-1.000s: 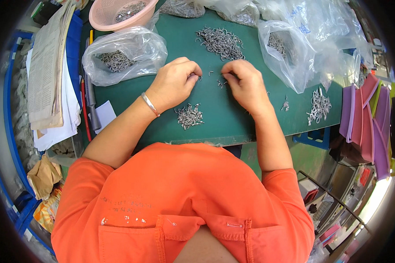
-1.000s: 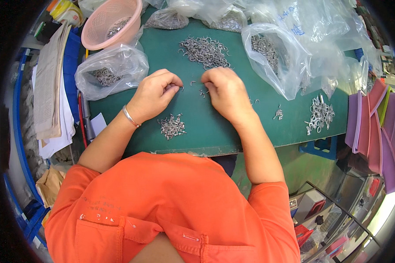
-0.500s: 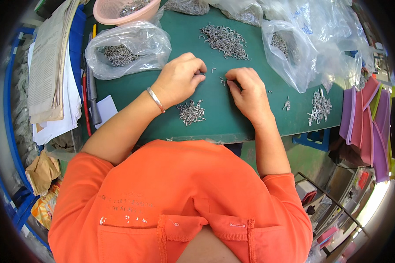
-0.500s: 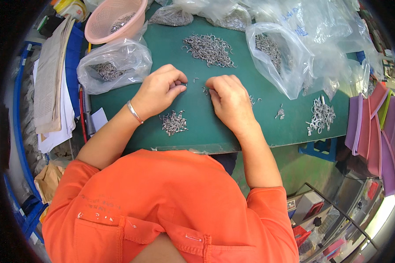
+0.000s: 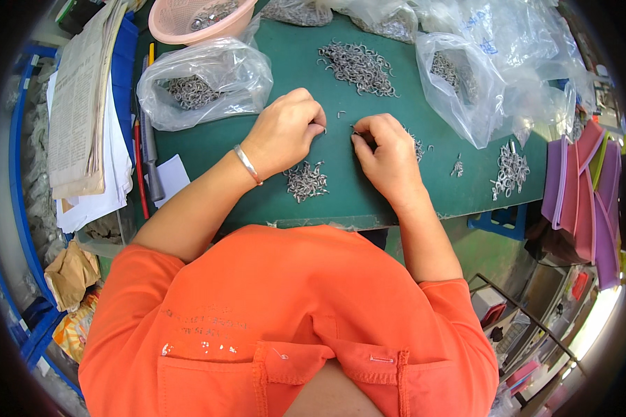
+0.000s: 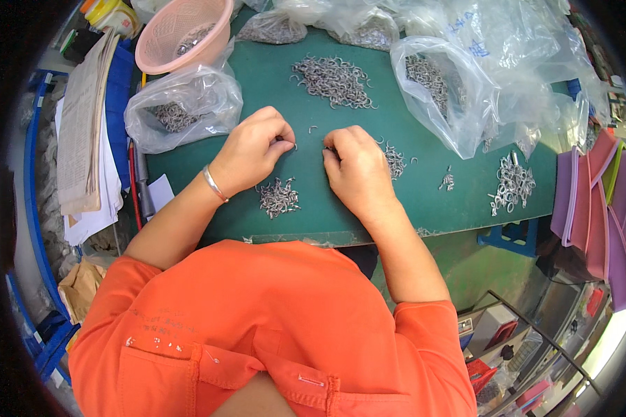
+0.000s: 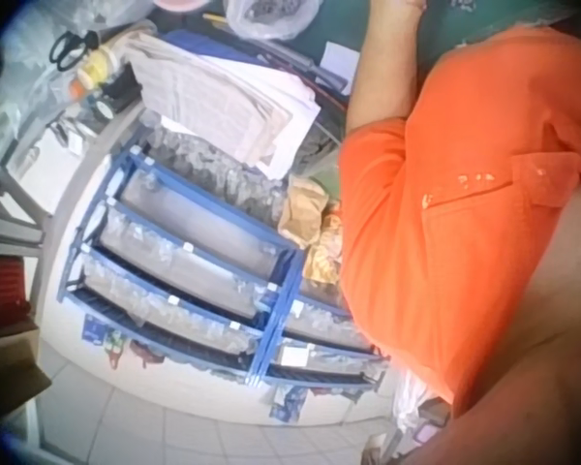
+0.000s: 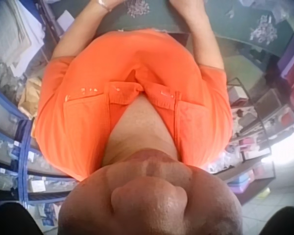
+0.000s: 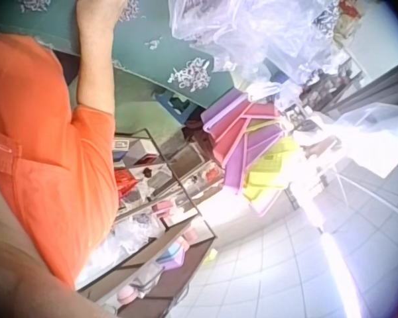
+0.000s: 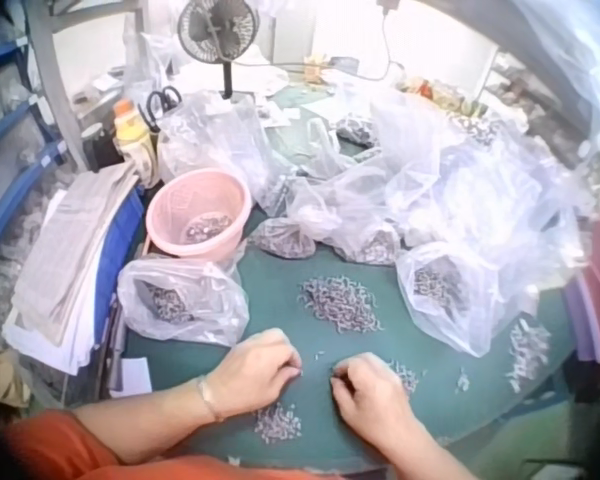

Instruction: The person sorts small metal components on a green work surface by hand, moving them into piles and plastic bags.

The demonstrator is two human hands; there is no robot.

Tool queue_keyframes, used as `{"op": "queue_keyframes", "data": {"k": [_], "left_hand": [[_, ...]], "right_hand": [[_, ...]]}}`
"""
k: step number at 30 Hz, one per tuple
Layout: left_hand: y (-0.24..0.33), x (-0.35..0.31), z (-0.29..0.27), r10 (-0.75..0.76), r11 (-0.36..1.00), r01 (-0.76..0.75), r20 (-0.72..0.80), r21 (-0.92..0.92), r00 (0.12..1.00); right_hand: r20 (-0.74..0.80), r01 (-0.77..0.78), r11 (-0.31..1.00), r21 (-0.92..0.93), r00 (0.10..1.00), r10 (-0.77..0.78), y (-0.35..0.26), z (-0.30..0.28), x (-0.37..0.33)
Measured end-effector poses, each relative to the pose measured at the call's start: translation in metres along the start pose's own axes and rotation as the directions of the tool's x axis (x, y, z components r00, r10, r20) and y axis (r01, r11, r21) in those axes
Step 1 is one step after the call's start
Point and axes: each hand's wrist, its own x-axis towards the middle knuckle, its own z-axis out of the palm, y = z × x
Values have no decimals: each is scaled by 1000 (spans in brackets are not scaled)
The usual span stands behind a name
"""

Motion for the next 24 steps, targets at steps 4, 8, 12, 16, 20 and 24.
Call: {"op": "queue_keyframes", "data": {"k": [4, 8, 12, 16, 20, 24], "left_hand": [[4, 0, -2, 0, 1000, 0, -23, -27, 1000], [1, 0, 2, 61, 998, -61, -20, 14, 998], [-1, 0, 0, 56, 998, -56, -13, 27, 998], [-1, -1, -3, 47, 999, -47, 34, -9, 998], [5, -12, -18, 127, 992, -116, 263, -56, 956], [11, -11, -19, 97, 988, -72, 188, -139, 977]], "right_hand": [[-18, 20, 998, -61, 1000, -21, 3, 4, 1], [-2, -87, 992, 94, 996, 88, -3, 1, 2], [234, 31, 967, 254, 968, -92, -21, -11, -1], [5, 184, 978, 98, 983, -185, -6, -4, 5], [58, 286, 956, 63, 955, -290, -1, -1, 3], [143, 231, 932, 280, 950, -278, -17, -3, -6]]}}
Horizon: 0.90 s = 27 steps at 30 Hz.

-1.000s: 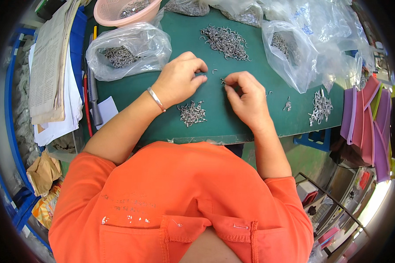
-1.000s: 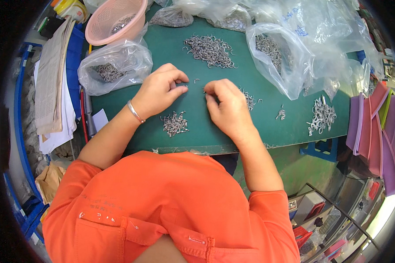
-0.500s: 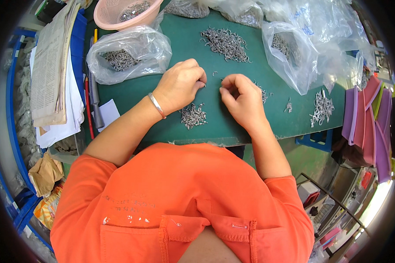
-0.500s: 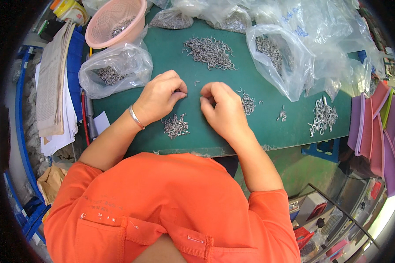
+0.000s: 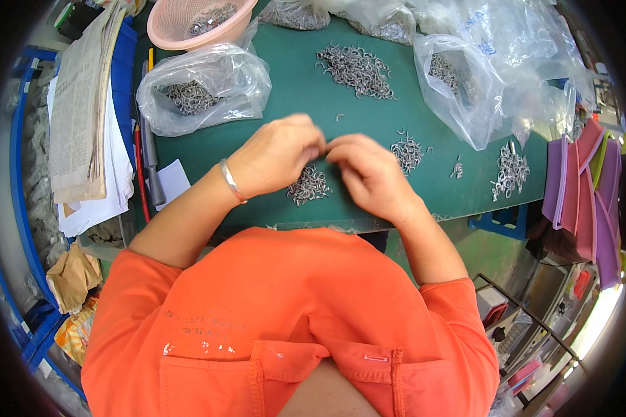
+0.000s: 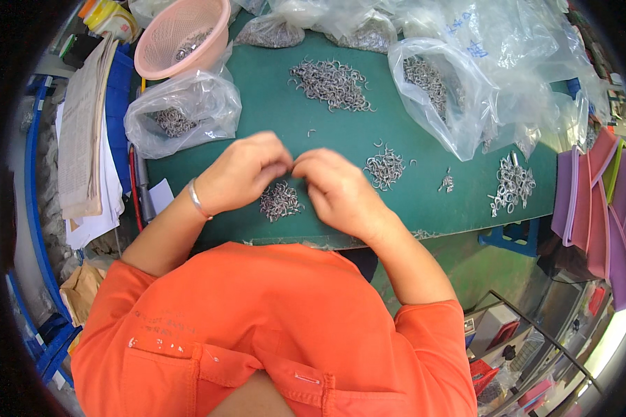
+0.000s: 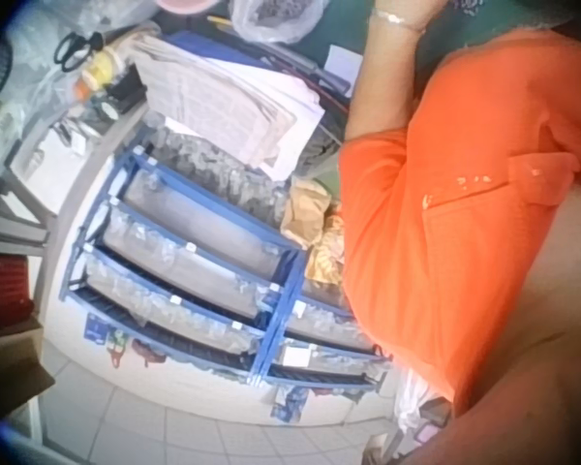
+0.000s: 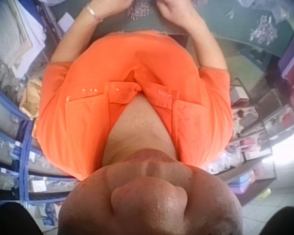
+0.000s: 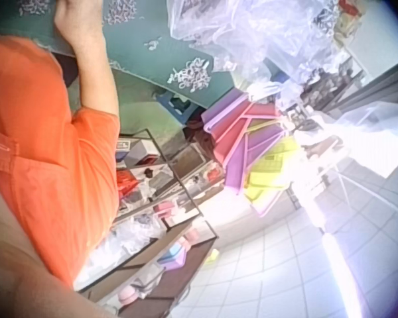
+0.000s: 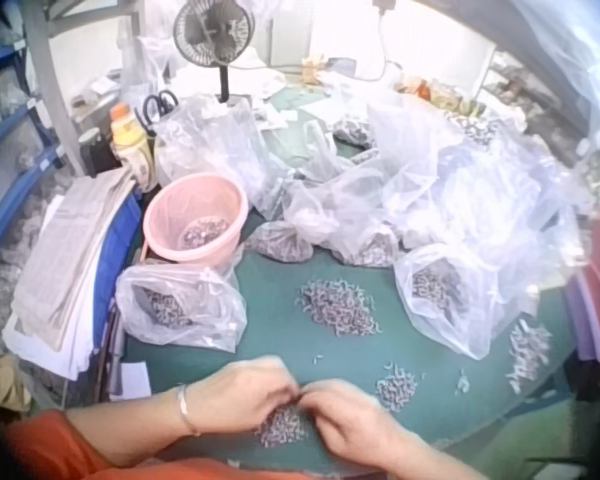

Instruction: The person sorts small metal components on a green work surface by hand, moving them into piles and plastic bags.

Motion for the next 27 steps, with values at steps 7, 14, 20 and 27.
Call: {"op": "queue_keyframes", "data": {"k": [7, 14, 20, 27], "left_hand": [[-11, 34, 30, 72, 970, -5, -266, 243, 961], [-11, 39, 15, 78, 977, -24, -249, 210, 966], [-3, 70, -105, 28, 899, 250, -616, 359, 787], [-24, 70, -112, 202, 845, 137, -546, 517, 813]], "right_hand": [[122, -19, 1000, 19, 992, 16, -1, -1, -10], [-186, -156, 981, -113, 973, 133, 13, -32, 1], [-313, -280, 935, -217, 927, 205, 32, -46, 20], [-319, -233, 945, -229, 935, 153, 43, -31, 25]]}}
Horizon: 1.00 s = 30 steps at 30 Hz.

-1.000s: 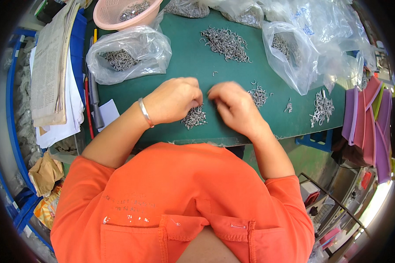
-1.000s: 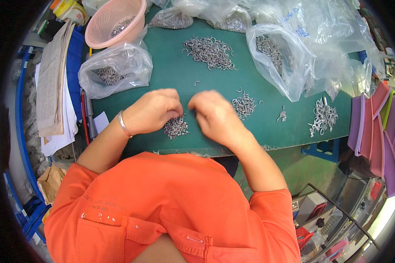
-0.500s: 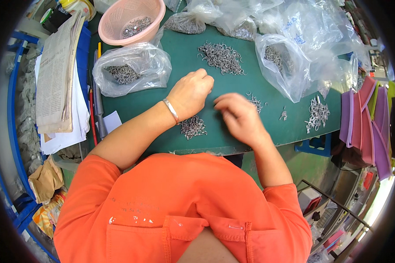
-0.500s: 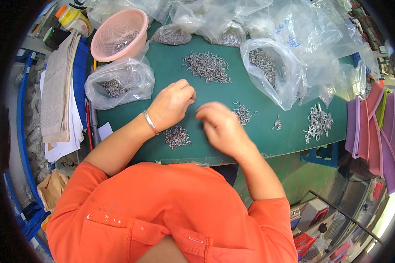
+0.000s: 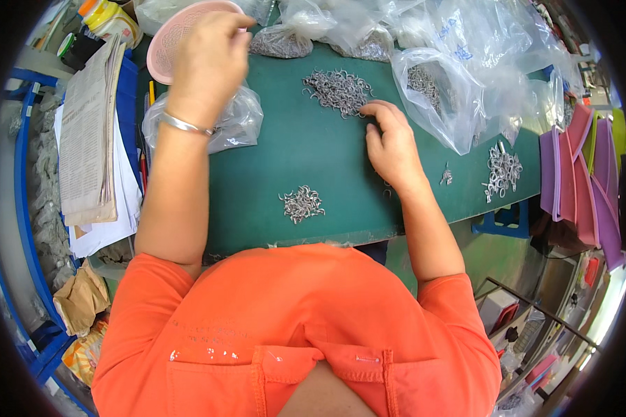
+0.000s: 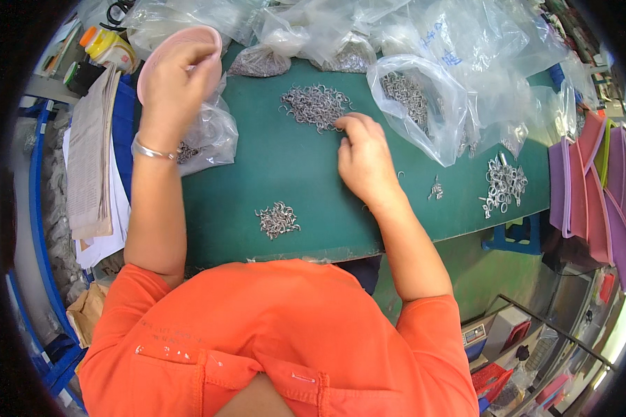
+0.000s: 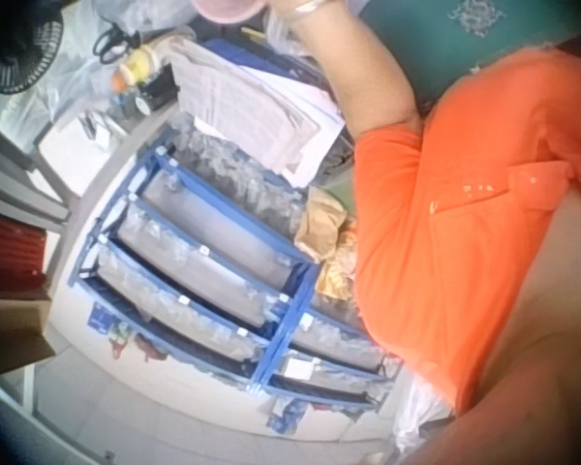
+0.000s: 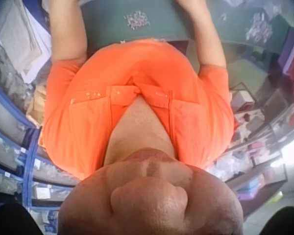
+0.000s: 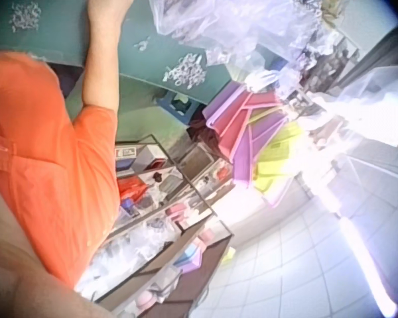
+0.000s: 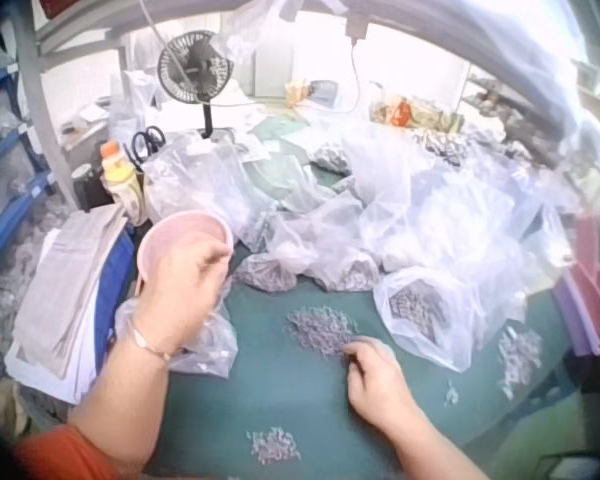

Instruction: The person sorts small metal components on a green work surface by hand, moving them into piles and plastic bags.

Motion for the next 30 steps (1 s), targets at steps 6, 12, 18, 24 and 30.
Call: {"op": "queue_keyframes", "data": {"k": [6, 12, 18, 24, 30], "left_hand": [[69, -49, 56, 95, 941, -1, 264, -337, 960], [70, -87, 77, 121, 937, 36, 419, -348, 900], [67, -87, 63, 34, 908, 134, 389, -396, 921], [66, -99, 50, 53, 914, 96, 349, -394, 936], [71, -110, 38, 118, 904, 87, 440, -418, 890]], "right_hand": [[-90, 40, 990, -137, 995, -53, 2, 3, -2], [71, 7, 996, 91, 997, -14, -10, 11, -15], [156, 129, 982, 140, 976, -151, -16, 9, -20], [90, 108, 990, 89, 989, -116, -16, 3, -22], [139, 124, 990, 65, 981, -132, -19, 2, -28]]}}
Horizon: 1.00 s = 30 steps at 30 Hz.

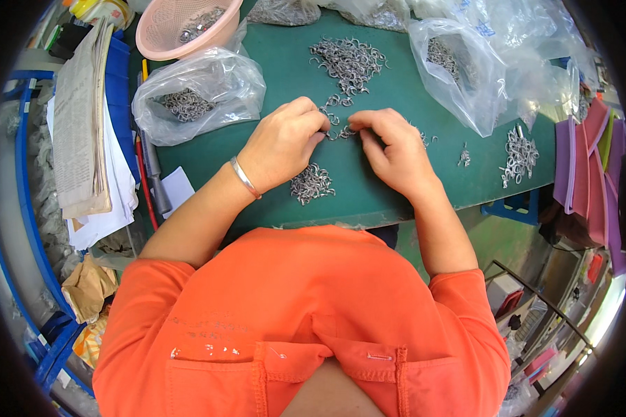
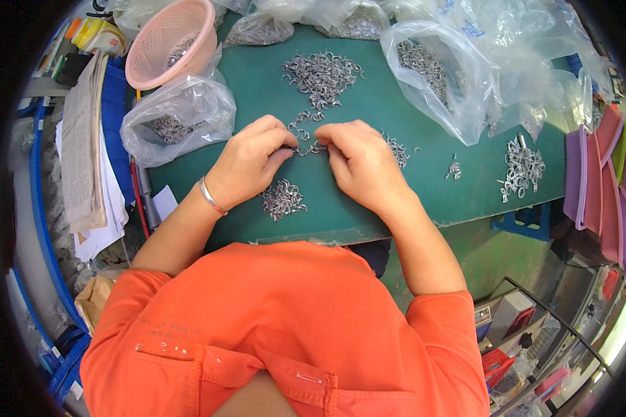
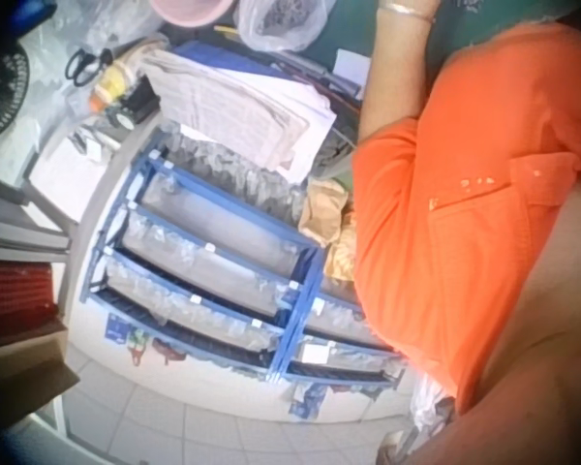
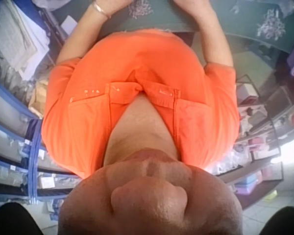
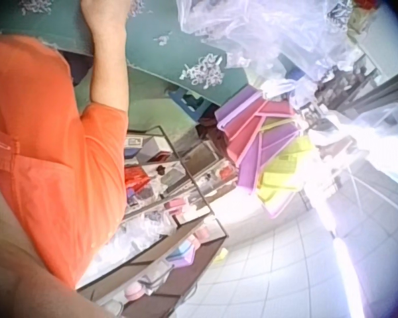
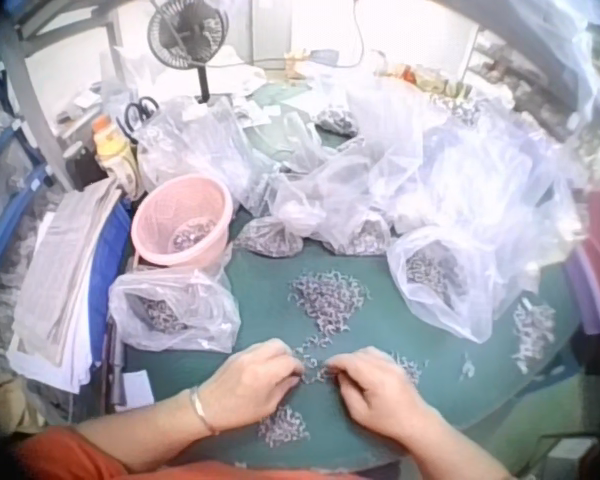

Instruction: The person sorts small metal components on a green work surface by hand, moving them into piles and plastic bags.

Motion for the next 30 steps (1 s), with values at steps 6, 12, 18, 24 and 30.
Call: {"op": "queue_keyframes", "data": {"k": [6, 12, 18, 24, 30], "left_hand": [[10, -6, -7, -135, 989, 136, 20, -65, 991], [3, 0, 9, -67, 995, 70, -46, 65, 997], [5, -1, 5, -95, 995, 92, -81, -50, 992], [8, 0, 11, 12, 999, -11, -18, 44, 1000], [13, 4, 15, 27, 997, -23, -61, 70, 998]], "right_hand": [[-32, -49, 998, 24, 998, 50, -7, -1, 0], [-1, 93, 995, -21, 996, -93, -6, 18, -4], [-5, 30, 999, -38, 1000, -30, -7, 7, -15], [52, 18, 998, 61, 998, -22, -9, 2, -24], [-23, 34, 998, -54, 999, -36, -8, 14, -9]]}}
